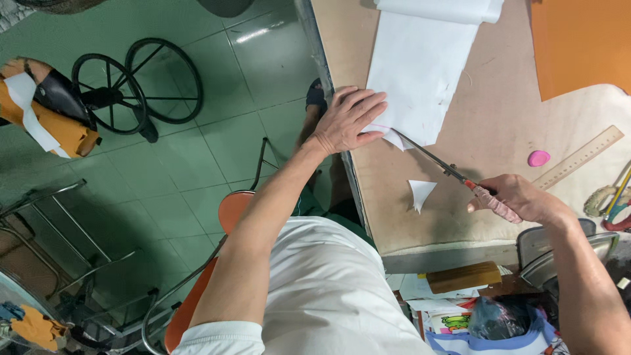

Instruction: The person uses a pink marking tool to trace around a paper template onto white and brown fabric pieces, then cuts out a small white fabric shape using shears at an alteration workstation.

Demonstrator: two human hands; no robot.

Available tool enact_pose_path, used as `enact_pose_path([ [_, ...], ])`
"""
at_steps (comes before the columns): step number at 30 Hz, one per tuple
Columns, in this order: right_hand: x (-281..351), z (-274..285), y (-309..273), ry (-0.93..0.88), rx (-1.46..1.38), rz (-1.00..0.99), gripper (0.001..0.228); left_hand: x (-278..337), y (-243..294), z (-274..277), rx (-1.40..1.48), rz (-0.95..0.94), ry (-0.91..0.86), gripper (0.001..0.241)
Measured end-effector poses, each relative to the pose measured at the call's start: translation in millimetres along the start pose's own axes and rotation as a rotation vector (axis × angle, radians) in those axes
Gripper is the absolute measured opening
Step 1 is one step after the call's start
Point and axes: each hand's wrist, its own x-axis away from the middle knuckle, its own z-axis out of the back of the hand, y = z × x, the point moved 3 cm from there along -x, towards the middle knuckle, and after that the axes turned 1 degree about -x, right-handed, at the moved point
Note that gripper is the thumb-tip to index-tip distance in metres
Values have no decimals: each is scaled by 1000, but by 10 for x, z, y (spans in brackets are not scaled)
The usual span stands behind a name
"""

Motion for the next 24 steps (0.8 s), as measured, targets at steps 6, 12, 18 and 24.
enact_pose_path([
  [6,58,147,-180,-88,-84,-212,41,24,-12,-28,16,14,-14,51],
  [12,49,262,-346,-89,-170,-286,37,29,-18,-22,4,13,-35,54],
  [18,-45,322,-270,-62,73,-248,32,49,-20,-48,27,22,-32,57],
  [24,-1,433,-480,-133,-55,-407,30,52,-23,-52,24,22,-35,57],
])
